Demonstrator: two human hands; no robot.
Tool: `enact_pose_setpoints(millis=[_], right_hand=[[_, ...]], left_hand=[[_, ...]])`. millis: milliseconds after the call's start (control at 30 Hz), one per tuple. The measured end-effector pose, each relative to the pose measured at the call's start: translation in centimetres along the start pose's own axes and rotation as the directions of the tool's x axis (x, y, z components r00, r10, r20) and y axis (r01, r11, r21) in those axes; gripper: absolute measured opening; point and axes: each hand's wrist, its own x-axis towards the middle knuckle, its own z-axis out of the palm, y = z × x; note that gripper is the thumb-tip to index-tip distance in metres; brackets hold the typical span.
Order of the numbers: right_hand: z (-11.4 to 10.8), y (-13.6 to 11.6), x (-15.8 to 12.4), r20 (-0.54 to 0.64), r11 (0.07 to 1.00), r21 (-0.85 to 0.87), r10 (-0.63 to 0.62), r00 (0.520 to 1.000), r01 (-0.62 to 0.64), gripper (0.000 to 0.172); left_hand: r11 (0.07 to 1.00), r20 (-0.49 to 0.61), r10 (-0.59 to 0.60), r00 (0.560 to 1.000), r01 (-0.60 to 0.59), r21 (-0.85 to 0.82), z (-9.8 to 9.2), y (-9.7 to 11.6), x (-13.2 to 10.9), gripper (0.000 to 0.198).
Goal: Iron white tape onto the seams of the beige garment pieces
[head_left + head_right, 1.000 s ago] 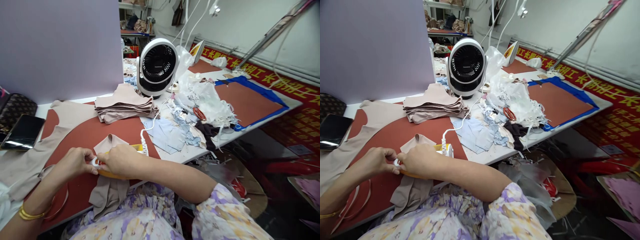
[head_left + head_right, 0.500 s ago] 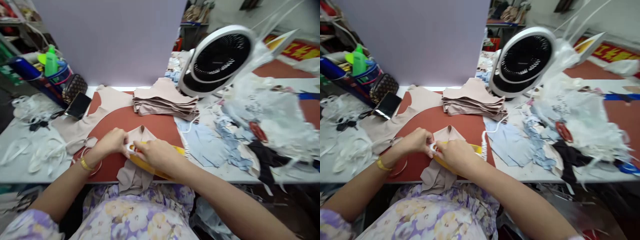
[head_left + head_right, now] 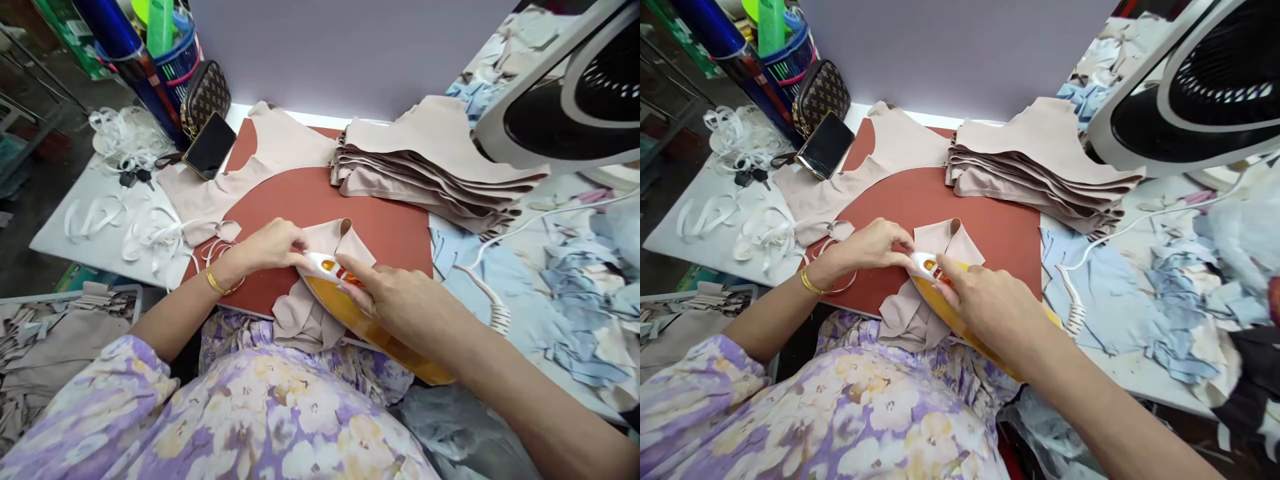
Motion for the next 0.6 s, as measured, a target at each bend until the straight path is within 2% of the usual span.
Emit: enact_pose_setpoints(millis=[33,67,100,167,200,233,300,400,467,500,533,600], right_hand=[[0.5,0.7,-0.4,-0.023,1.000,0.016,0.000,1.000,0.000,0.051],[1.0,1.6,-1.0,-0.046,0.999,0.036,0.005,0.999,-0.003,0.052],[1.4,2.4,-1.6,-0.065,0.998,0.058,0.014,0.998,-0.010,0.052],[2.2,3.8,-2.7,-0.075,0.996,0.088,0.031,0.997,-0.024,0.054],[2.3,4.1,-3.1,-0.075,0.995,0.091,0.034,0.997,-0.028,0.053],[2.4,4.2,-3.3,-0.078,0.996,0.089,0.028,0.997,-0.021,0.053],[2.0,3.4,-3.3,-0.088,0.997,0.076,-0.005,0.996,0.012,0.051],[0.6,1.1,-2.5,-0.054,0.991,0.119,-0.061,0.997,0.067,0.051],[-0.6,-0.3,-1.8,-0.060,0.979,0.184,-0.078,0.995,0.088,0.049],[-1.1,-0.7,-1.6,-0.085,0.970,0.222,-0.085,0.993,0.102,0.046],[-1.6,-0.9,-1.4,-0.119,0.960,0.255,-0.087,0.989,0.115,0.044],[-2.4,-0.6,-1.3,-0.175,0.927,0.327,-0.133,0.976,0.185,0.043]], left_hand=[[1.000,-0.132,-0.019,0.991,0.018,-0.012,0.0,-0.8,-1.1,0.018],[0.998,-0.278,-0.061,0.959,0.058,-0.019,-0.1,-1.5,-2.2,0.019],[0.994,-0.408,-0.108,0.907,0.107,-0.026,-0.2,-2.1,-3.3,0.021],[0.985,-0.548,-0.157,0.822,0.172,-0.024,-0.2,-2.7,-5.1,0.022],[0.985,-0.568,-0.144,0.810,0.172,-0.005,-0.1,-2.6,-5.6,0.022],[0.989,-0.561,-0.109,0.821,0.148,0.024,0.0,-2.3,-5.7,0.022],[0.996,-0.493,0.010,0.870,0.035,0.083,0.5,-1.0,-5.2,0.024],[0.984,-0.314,0.170,0.934,-0.146,0.099,1.5,1.1,-3.6,0.042],[0.981,-0.206,0.190,0.960,-0.178,0.073,1.8,2.0,-2.9,0.040],[0.983,-0.163,0.177,0.971,-0.168,0.066,1.8,2.1,-2.8,0.030],[0.987,-0.142,0.156,0.977,-0.148,0.064,1.7,2.0,-2.8,0.018],[0.988,-0.147,0.146,0.978,-0.138,0.069,1.5,1.0,-2.5,0.017]])
